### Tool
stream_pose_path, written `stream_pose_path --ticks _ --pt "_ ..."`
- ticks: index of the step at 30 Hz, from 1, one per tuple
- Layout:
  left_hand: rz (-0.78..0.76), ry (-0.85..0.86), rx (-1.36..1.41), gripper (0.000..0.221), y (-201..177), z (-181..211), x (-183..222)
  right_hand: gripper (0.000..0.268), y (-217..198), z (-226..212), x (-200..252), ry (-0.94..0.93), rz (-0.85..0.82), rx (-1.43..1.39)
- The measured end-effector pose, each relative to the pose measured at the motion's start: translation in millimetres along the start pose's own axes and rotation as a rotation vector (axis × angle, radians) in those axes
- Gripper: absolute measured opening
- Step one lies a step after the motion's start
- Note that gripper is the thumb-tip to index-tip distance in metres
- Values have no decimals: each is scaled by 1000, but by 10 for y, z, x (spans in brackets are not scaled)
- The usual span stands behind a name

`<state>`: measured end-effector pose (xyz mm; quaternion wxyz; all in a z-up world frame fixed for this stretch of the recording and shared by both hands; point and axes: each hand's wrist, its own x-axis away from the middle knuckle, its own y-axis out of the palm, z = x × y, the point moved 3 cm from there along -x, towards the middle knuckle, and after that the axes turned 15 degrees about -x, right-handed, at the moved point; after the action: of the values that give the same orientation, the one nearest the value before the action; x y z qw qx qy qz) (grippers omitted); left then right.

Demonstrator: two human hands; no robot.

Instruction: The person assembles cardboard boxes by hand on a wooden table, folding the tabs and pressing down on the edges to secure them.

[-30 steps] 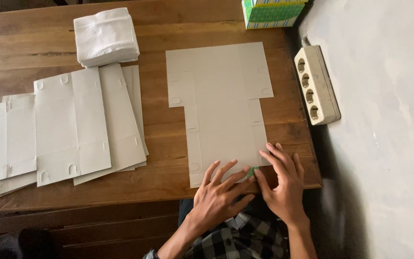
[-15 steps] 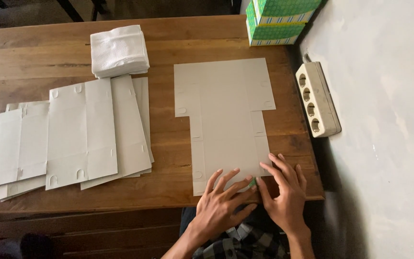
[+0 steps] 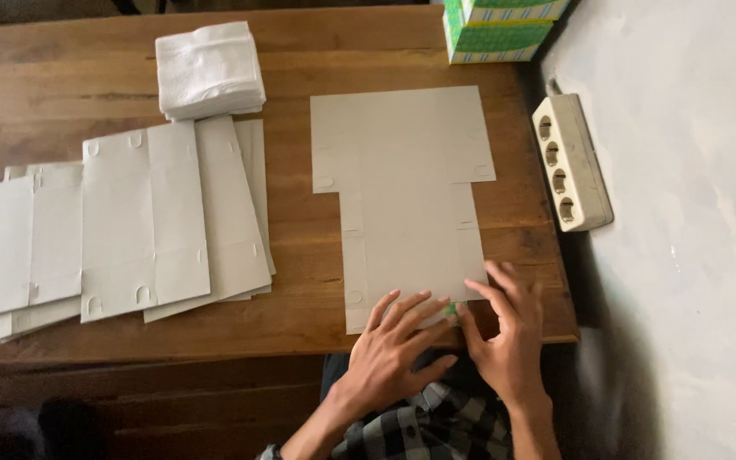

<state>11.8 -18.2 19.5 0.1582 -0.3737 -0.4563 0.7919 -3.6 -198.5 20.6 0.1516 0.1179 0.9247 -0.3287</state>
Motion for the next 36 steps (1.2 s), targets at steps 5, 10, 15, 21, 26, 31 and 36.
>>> stream_pose_path --ticks 5,10,15,21,26,31,36 --pt "233 -282 49 39 -370 -129 137 18 87 -258 -36 -35 59 129" --pt "262 -576 -231 50 -375 -375 507 37 389 -306 -85 -65 -53 -74" --pt "217 -576 -193 50 -325 -321 640 23 462 -272 -77 -56 23 -118" --pt "253 -701 -193 61 -238 -256 672 29 533 -400 -90 -164 51 27" --pt "226 -681 -102 60 -221 -155 753 30 541 -369 -85 -165 63 22" --pt "246 -703 44 61 -307 -50 709 28 540 -399 -80 -175 82 36" --pt "217 -548 -6 51 -387 -37 583 14 503 -464 -124 -115 8 4"
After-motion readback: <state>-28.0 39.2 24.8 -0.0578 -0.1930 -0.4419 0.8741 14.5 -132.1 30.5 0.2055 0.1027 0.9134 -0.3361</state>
